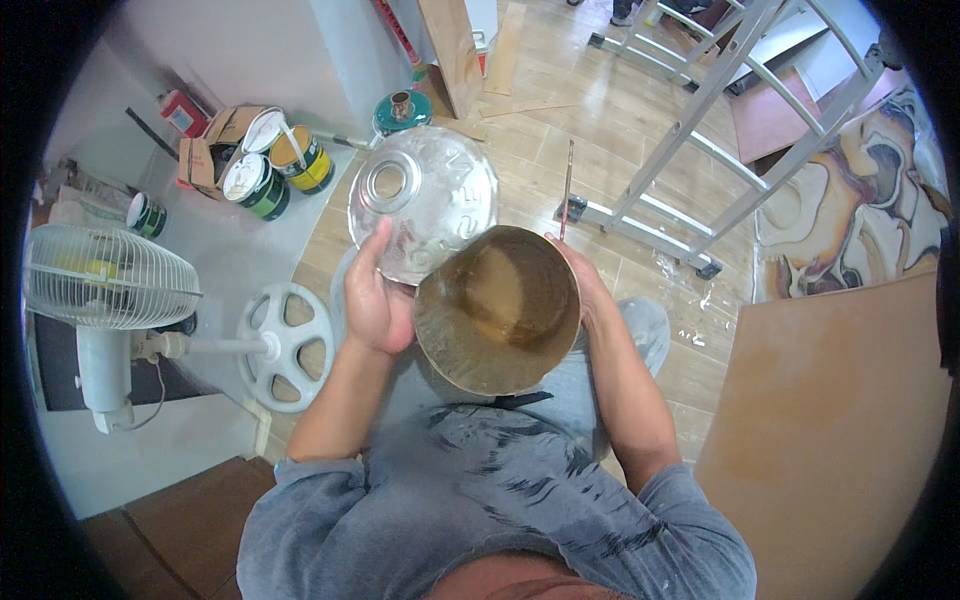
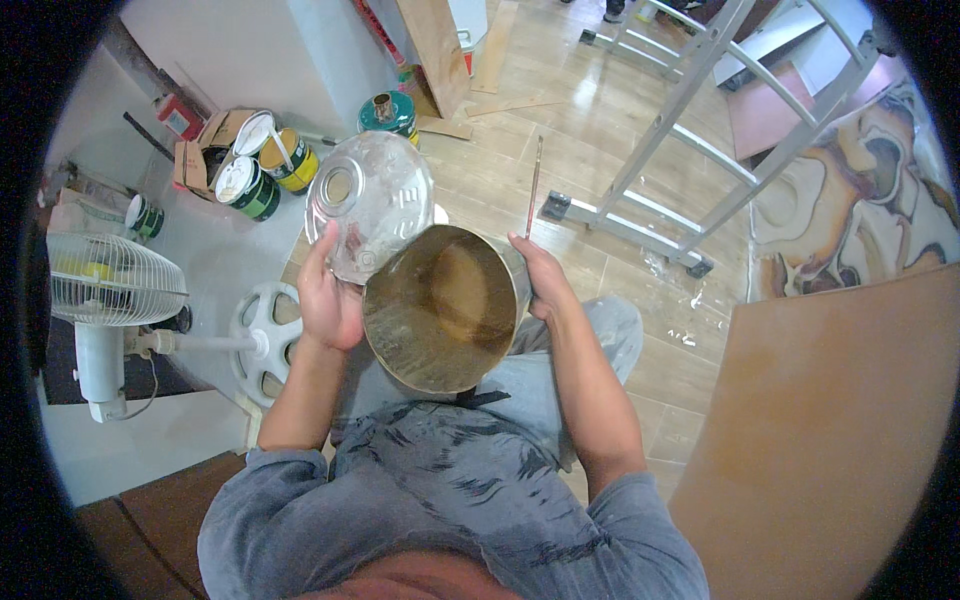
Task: The person picks up a small paint can and a stir stick, walks to a larger paint bucket, and pours the small can's contents into the larger bucket. They then stir the mixture thoroughly with the stick.
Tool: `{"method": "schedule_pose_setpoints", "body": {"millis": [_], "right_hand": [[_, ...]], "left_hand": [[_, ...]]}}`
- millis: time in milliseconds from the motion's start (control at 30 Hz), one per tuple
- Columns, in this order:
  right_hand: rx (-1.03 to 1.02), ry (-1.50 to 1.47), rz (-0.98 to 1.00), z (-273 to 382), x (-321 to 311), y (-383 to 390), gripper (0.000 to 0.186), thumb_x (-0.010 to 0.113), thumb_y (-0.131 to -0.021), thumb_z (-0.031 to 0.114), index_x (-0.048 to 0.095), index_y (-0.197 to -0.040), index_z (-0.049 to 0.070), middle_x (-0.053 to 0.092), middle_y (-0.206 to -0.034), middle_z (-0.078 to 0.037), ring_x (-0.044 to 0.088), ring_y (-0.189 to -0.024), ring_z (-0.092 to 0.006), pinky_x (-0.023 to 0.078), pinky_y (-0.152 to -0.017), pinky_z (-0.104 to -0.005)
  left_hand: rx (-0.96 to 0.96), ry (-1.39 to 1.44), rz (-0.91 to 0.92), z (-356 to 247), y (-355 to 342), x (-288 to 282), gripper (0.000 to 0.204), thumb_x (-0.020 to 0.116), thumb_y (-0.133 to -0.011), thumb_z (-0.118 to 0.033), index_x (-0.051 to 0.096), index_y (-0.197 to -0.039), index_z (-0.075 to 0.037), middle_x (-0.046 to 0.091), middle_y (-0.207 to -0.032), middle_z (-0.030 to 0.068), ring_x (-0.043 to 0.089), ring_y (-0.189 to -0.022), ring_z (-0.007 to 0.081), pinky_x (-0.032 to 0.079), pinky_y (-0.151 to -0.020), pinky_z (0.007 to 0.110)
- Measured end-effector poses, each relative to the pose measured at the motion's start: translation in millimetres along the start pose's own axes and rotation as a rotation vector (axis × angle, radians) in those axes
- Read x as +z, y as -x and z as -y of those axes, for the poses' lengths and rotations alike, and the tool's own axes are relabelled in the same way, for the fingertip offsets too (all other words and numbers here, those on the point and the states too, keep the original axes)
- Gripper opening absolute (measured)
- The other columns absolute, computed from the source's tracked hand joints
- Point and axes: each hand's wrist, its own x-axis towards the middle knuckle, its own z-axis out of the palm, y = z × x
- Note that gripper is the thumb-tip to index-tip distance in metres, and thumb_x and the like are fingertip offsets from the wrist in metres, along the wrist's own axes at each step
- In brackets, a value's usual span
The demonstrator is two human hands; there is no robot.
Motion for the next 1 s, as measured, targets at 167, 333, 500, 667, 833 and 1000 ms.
{"method": "schedule_pose_setpoints", "body": {"millis": [167, 333, 500, 667, 833, 1000], "right_hand": [[-0.476, 0.033, -0.354, 9, -41, -27, 0.033, 0.064, -0.109, 0.041, 0.065, -0.093, 0.012, 0.059, -0.08, -0.002, 0.056, -0.068, -0.0137, 0.047, -0.062, -0.0366], [-0.922, -0.429, 0.094, 56, 38, 88, 0.049, 0.064, -0.11, 0.039, 0.043, -0.071, 0.018, 0.044, -0.072, 0.002, 0.039, -0.07, -0.0121, 0.034, -0.068, -0.0308], [-0.961, -0.314, 0.697, 64, 135, 221, 0.041, 0.067, -0.109, 0.039, 0.053, -0.081, 0.013, 0.046, -0.081, -0.001, 0.043, -0.07, -0.0136, 0.036, -0.064, -0.0337], [-0.864, -0.518, 1.104, 49, 166, 248, 0.02, 0.086, -0.091, 0.017, 0.073, -0.086, 0.002, 0.059, -0.098, -0.012, 0.052, -0.063, -0.0139, 0.042, -0.05, -0.03], [-0.899, -0.578, 1.161, 55, 168, 211, 0.023, 0.091, -0.087, 0.014, 0.078, -0.09, -0.004, 0.068, -0.1, -0.019, 0.058, -0.07, -0.0177, 0.044, -0.058, -0.0305], [-0.824, -0.368, 0.888, 94, 139, 154, 0.04, 0.074, -0.102, 0.027, 0.061, -0.127, 0.0, 0.064, -0.109, -0.016, 0.054, -0.068, -0.0146, 0.045, -0.057, -0.0282]], "left_hand": [[0.203, -0.228, -0.019, 18, -5, 27, 0.049, 0.06, -0.113, -0.028, 0.054, -0.15, 0.003, 0.067, -0.142, 0.0161, 0.067, -0.127, 0.024, 0.054, -0.108, 0.04], [0.326, -0.275, 0.05, 8, -88, 34, 0.045, 0.06, -0.113, -0.025, 0.059, -0.143, 0.008, 0.071, -0.133, 0.0132, 0.07, -0.118, 0.0207, 0.055, -0.104, 0.037], [0.331, -0.419, 0.008, 0, -160, 49, 0.044, 0.061, -0.112, -0.026, 0.062, -0.141, 0.008, 0.072, -0.132, 0.0135, 0.072, -0.114, 0.0203, 0.056, -0.101, 0.037], [0.386, -0.421, 0.021, -5, -189, 48, 0.043, 0.06, -0.113, -0.025, 0.062, -0.139, 0.01, 0.073, -0.131, 0.0163, 0.073, -0.114, 0.0228, 0.058, -0.098, 0.038], [0.379, -0.37, 0.029, 5, -212, 50, 0.047, 0.059, -0.113, -0.028, 0.059, -0.144, 0.008, 0.072, -0.134, 0.0192, 0.076, -0.112, 0.0258, 0.063, -0.094, 0.041], [0.32, -0.388, -0.031, 4, -212, 38, 0.047, 0.06, -0.113, -0.028, 0.059, -0.143, 0.008, 0.073, -0.133, 0.0204, 0.076, -0.111, 0.0252, 0.063, -0.094, 0.04]]}}
